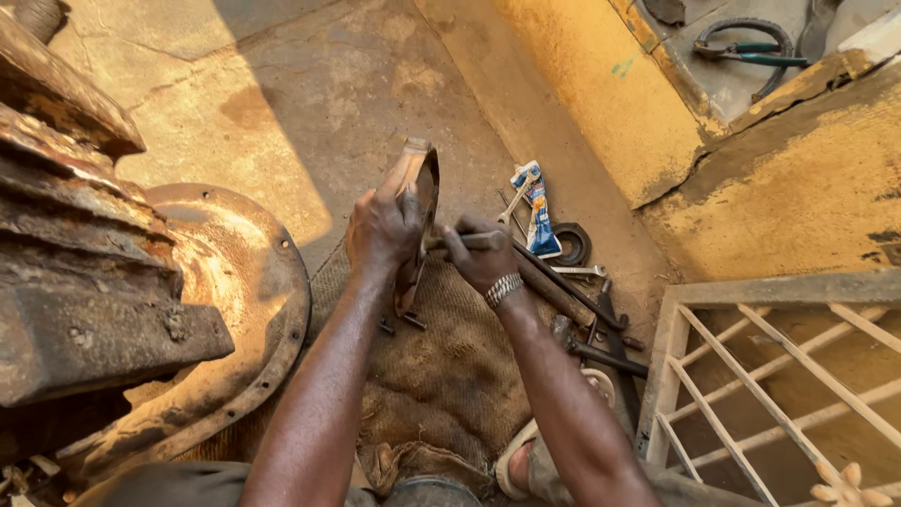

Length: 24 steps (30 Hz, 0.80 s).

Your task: The person removes a bolt from a circular metal engine part using a hammer and punch, then scrapes the surface of a separate metal disc with pliers. The person works on the ground with tools laid out nearby.

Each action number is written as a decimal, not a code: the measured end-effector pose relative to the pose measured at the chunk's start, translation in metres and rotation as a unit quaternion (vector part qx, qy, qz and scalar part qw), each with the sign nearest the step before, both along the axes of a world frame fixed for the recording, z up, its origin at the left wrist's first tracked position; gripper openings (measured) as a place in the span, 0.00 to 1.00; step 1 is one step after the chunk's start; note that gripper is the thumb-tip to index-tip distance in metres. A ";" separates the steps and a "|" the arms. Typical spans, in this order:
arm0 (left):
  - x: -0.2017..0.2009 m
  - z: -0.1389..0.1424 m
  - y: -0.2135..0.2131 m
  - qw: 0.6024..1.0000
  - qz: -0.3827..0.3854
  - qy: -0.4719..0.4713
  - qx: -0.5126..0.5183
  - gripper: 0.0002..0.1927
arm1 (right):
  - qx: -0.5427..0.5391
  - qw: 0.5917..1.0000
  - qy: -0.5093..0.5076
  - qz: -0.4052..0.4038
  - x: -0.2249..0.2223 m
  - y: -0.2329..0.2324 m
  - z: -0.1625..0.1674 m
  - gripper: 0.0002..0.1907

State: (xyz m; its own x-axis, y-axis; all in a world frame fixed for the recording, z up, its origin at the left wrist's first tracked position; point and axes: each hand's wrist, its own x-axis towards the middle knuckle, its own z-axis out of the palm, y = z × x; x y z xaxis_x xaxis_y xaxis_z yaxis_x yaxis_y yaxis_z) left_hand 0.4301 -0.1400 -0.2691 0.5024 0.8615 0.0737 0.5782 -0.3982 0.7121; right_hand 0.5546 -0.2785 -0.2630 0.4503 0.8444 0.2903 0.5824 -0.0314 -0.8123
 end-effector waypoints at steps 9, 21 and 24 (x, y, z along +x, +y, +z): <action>0.019 0.010 0.005 0.999 0.001 -0.040 0.027 0.26 | 0.062 0.980 -0.187 -0.002 0.002 -0.002 -0.015 0.13; 0.038 0.022 0.020 1.000 -0.011 0.010 0.010 0.28 | 0.031 0.990 -0.130 0.046 0.013 0.002 0.001 0.11; 0.041 0.032 0.020 0.993 0.007 0.038 -0.108 0.29 | 0.053 0.987 -0.147 0.025 0.014 0.002 0.001 0.12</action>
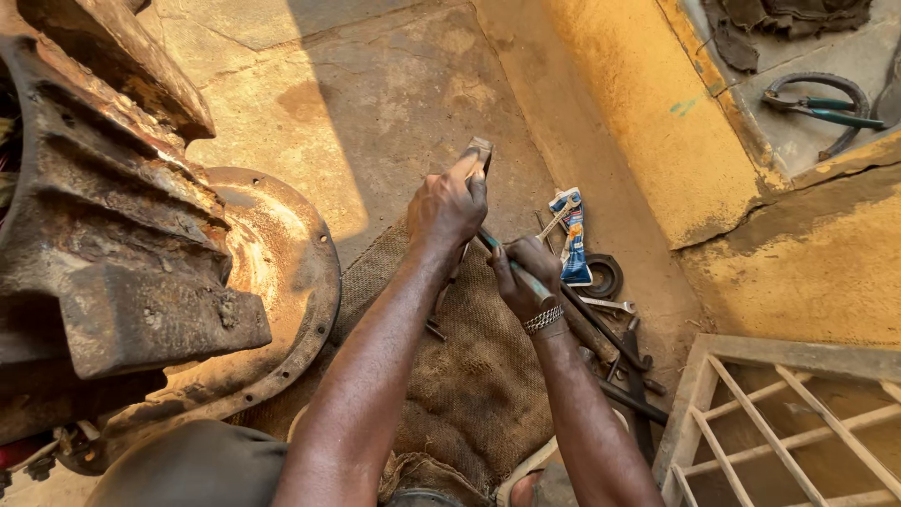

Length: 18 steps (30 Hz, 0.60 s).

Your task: The person removes a bolt from a circular metal engine part using a hammer and punch, then scrapes the surface of a separate metal disc with pliers. The person works on the ground with tools laid out nearby.

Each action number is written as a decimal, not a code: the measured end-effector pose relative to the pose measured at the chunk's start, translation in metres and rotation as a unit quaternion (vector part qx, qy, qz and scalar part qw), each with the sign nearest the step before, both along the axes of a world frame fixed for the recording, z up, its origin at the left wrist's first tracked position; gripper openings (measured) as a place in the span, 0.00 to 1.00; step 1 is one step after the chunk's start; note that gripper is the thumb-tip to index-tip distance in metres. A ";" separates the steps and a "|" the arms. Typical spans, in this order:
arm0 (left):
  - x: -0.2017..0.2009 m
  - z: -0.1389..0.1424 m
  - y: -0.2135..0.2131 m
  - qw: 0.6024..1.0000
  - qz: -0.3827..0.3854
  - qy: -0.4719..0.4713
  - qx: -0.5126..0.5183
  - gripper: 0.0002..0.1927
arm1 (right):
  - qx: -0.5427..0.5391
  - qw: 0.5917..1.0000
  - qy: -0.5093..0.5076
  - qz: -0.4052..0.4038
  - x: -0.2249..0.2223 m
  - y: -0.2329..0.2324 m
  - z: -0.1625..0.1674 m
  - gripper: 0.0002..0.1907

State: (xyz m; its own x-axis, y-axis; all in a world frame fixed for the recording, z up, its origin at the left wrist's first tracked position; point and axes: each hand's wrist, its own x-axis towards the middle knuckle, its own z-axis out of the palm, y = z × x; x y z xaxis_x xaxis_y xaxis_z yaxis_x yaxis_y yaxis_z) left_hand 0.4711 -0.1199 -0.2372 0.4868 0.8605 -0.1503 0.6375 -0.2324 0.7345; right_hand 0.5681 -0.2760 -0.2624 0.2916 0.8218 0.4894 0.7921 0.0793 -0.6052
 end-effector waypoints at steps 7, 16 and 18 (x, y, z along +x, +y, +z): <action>0.012 0.015 0.002 0.999 -0.017 0.043 -0.008 0.26 | -0.003 1.000 -0.016 0.018 0.003 -0.012 -0.002 0.11; 0.022 0.005 0.006 0.999 0.002 0.030 0.029 0.23 | -0.041 0.999 0.006 -0.024 0.004 -0.014 -0.018 0.11; 0.023 0.004 0.010 0.997 -0.011 0.059 -0.043 0.23 | -0.064 0.997 0.009 -0.048 0.003 -0.017 -0.023 0.12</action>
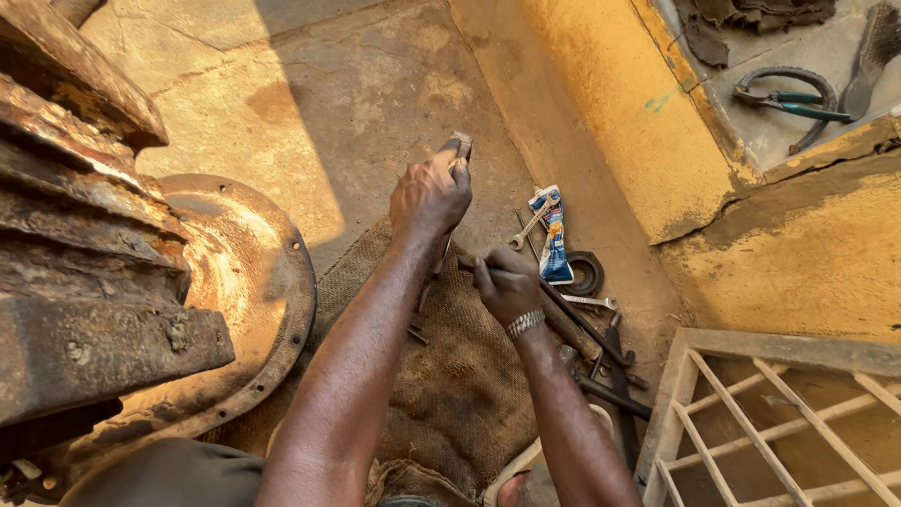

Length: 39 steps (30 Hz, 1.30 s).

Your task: The person removes a bolt from a circular metal engine part using a hammer and punch, then scrapes the surface of a separate metal disc with pliers. The person works on the ground with tools laid out nearby.

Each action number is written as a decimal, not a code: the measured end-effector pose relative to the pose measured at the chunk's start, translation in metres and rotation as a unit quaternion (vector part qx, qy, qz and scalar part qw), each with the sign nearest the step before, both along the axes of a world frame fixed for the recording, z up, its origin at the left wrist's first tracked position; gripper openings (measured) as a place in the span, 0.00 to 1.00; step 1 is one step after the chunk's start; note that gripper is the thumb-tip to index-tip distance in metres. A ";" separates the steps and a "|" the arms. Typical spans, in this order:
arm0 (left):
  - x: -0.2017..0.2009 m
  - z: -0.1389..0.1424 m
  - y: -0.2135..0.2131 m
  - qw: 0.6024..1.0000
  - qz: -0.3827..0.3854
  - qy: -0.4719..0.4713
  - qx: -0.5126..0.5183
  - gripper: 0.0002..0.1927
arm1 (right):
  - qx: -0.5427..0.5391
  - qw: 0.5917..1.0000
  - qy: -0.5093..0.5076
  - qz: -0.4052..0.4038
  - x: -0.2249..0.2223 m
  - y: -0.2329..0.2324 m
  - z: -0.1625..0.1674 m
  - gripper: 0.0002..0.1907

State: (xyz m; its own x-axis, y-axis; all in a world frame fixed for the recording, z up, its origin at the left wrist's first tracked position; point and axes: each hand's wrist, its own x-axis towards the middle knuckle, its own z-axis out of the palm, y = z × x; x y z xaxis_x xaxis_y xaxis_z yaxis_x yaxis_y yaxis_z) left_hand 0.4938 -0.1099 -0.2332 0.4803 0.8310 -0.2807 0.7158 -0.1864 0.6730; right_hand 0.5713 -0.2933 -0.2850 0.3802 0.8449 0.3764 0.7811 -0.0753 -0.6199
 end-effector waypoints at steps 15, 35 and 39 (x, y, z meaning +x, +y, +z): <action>0.004 -0.011 0.007 0.999 -0.006 -0.007 0.049 0.26 | 0.129 0.988 0.066 -0.060 -0.008 -0.005 -0.018 0.10; 0.009 -0.012 0.027 0.998 -0.001 -0.048 0.031 0.24 | 0.094 0.990 0.062 -0.087 -0.023 0.002 -0.007 0.11; 0.011 -0.015 0.030 0.999 0.023 0.025 -0.005 0.25 | 0.152 0.979 0.029 -0.130 -0.020 0.006 -0.009 0.12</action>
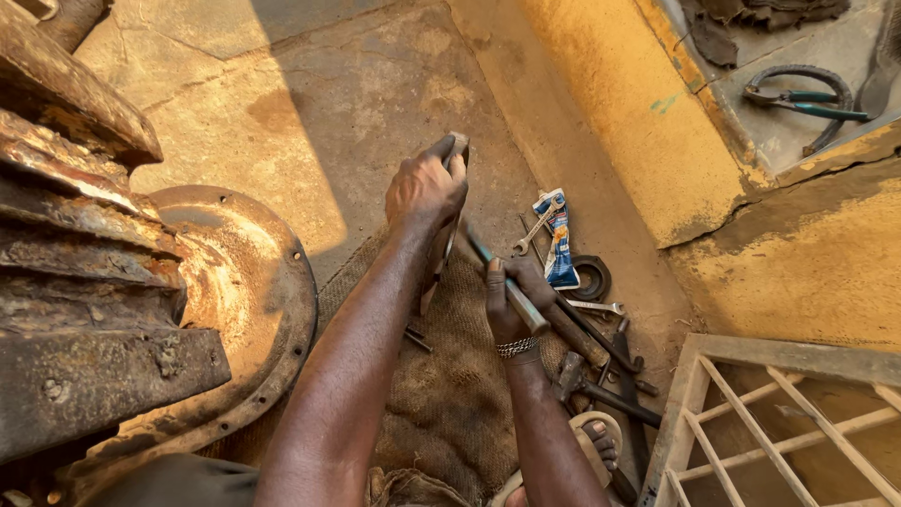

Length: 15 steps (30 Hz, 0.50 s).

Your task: The person removes a bolt from a circular metal engine part using a hammer and punch, then scrapes the surface of a separate metal disc with pliers. The person works on the ground with tools laid out nearby.

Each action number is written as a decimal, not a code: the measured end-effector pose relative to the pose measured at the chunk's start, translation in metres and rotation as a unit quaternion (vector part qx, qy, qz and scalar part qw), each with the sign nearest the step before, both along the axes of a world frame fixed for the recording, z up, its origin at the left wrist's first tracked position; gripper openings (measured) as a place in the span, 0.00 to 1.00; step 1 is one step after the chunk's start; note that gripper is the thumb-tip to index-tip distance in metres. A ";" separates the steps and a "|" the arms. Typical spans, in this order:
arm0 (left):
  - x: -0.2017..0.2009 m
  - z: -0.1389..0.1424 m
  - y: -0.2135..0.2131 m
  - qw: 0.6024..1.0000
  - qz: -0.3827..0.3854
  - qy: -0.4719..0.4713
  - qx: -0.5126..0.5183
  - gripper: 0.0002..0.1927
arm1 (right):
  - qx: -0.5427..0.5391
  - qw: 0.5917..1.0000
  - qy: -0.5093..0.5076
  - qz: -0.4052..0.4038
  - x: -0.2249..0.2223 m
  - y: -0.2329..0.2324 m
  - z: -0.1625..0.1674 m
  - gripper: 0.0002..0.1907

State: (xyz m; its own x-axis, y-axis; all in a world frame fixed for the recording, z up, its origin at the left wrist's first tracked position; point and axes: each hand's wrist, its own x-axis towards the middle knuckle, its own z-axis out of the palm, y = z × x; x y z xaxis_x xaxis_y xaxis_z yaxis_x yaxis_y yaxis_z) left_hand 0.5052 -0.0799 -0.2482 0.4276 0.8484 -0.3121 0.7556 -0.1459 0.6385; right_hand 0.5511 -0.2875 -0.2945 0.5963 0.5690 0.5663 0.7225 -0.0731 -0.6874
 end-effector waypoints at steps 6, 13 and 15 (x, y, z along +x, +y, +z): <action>0.000 -0.008 0.007 0.999 -0.029 0.003 0.022 0.26 | -0.024 0.997 0.055 0.046 -0.005 0.003 0.000 0.09; 0.005 0.001 -0.002 0.998 -0.009 -0.043 0.048 0.21 | -0.079 0.995 0.059 0.011 0.004 0.000 -0.006 0.12; 0.003 0.008 -0.004 0.998 0.002 -0.041 0.045 0.19 | -0.012 0.999 0.040 0.016 0.005 0.000 -0.005 0.12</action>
State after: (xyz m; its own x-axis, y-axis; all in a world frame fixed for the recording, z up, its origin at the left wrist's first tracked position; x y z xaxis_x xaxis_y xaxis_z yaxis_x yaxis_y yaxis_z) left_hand 0.5084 -0.0837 -0.2406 0.4454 0.8731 -0.1981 0.7019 -0.2031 0.6827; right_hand 0.5563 -0.2876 -0.2996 0.6204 0.6015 0.5033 0.6671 -0.0672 -0.7420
